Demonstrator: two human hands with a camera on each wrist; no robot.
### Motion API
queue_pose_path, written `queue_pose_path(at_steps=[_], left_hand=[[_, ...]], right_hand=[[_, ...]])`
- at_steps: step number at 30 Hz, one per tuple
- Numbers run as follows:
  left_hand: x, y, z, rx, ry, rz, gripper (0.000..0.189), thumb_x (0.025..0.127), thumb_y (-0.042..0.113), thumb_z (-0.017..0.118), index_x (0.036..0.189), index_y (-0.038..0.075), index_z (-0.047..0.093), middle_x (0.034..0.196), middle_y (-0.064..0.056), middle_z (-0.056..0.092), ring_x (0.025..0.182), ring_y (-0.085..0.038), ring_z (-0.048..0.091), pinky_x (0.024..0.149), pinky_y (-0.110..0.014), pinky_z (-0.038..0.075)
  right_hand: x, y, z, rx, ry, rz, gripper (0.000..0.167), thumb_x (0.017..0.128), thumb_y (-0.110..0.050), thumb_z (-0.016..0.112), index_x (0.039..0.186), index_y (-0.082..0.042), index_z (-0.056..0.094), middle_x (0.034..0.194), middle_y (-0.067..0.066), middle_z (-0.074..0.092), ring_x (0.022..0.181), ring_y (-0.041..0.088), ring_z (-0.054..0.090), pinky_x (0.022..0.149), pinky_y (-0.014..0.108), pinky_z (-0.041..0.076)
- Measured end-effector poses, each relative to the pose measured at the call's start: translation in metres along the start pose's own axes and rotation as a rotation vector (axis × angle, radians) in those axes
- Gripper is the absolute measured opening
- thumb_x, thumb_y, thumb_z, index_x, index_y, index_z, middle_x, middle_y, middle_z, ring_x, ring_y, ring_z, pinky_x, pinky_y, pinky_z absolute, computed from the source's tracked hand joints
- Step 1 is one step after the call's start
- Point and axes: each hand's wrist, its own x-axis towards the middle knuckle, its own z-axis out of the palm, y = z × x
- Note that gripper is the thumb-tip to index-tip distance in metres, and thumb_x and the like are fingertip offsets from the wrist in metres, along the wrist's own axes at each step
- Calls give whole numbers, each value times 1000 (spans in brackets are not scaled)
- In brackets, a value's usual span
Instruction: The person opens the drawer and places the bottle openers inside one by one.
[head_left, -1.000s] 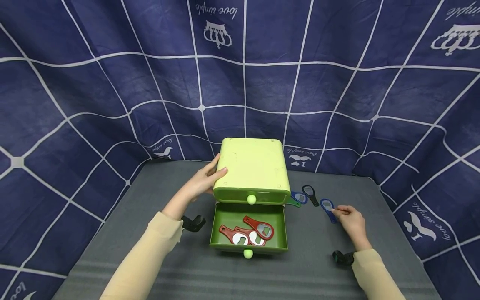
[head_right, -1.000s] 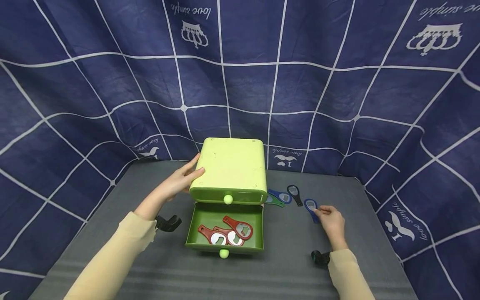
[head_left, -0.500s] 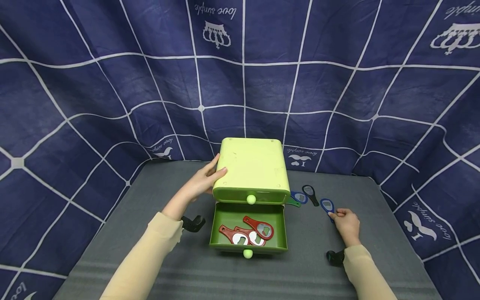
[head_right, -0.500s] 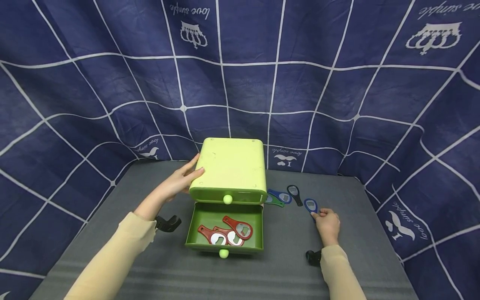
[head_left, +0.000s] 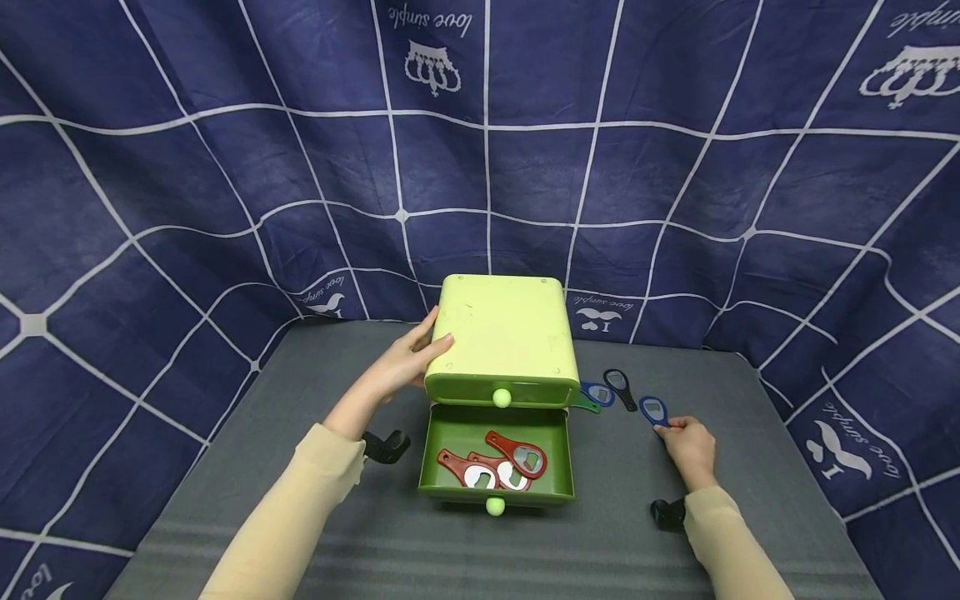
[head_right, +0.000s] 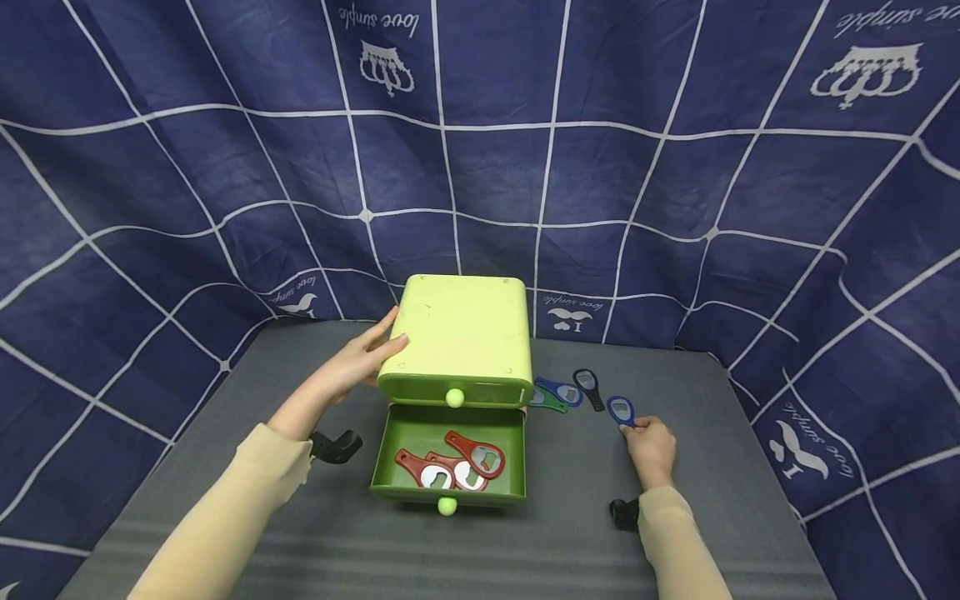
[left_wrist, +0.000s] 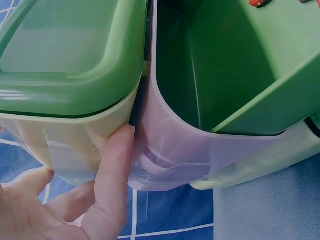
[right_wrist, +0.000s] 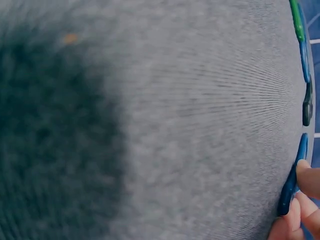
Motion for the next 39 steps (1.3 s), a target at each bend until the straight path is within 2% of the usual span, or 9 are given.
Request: queue_pose_path(at_steps=[5,8,11,14,20,25,31,36,39], left_hand=[[1,-2,0,7,3,-2,78,100,49,51,158,37,1,162,-16,24,107,-30,66,78,-43,60],[1,-3,-1,9,3,-2,78,100,49,51,158,36,1,162,-16,23,107,-30,66,78,-42,60],[1,-3,-1,8,0,-1,78,100,50,51,158,37,1,162,-16,23,108,-31,66,78,-43,60],[0,-2,-1,6,-2,1,78,100,50,52,158,37,1,162,-16,23,109,-32,66,79,-43,60],[1,-1,-1,12,-4,5,78,100,50,51,158,37,1,163,-16,22,112,-35,64,80,-44,59],[0,0,-1,5,-3,1,77,101,49,51,158,37,1,162,-16,25,112,-34,65,79,-44,60],[0,0,-1,4,0,-4,77,100,49,52,158,37,1,162,-15,26,113,-33,64,79,-43,60],[1,0,-1,-4,3,-4,78,100,48,52,158,36,2,161,-16,26,110,-33,65,78,-43,60],[1,0,-1,-2,5,-2,77,100,48,52,158,36,2,161,-16,26,110,-32,65,78,-43,60]], right_hand=[[-1,-1,-2,5,-45,47,27,89,-17,71,97,7,62,102,28,63,94,41,55,77,51,44],[-2,-1,-4,18,-83,43,27,89,-20,71,96,5,62,96,24,65,88,36,58,69,44,45],[-5,-3,-7,44,-133,25,30,90,-23,72,100,3,63,87,16,68,74,24,61,60,33,43],[-9,-7,-12,91,-186,-1,34,90,-26,72,106,4,63,82,10,69,65,12,59,57,27,42],[-23,-30,-26,211,-282,-13,40,91,-29,71,113,3,60,82,-1,67,70,10,61,69,34,52],[-42,-54,-39,292,-386,-93,42,92,-30,71,114,3,59,87,-3,69,78,9,65,84,40,56],[-66,-70,-50,346,-515,-169,36,92,-27,72,110,1,59,88,-3,69,81,9,65,80,30,55],[-81,-80,-55,435,-607,-217,30,91,-20,72,106,2,58,87,-3,66,80,9,65,78,32,56],[-89,-84,-55,469,-662,-282,27,91,-15,72,102,4,56,84,-4,65,77,7,65,74,30,56]])
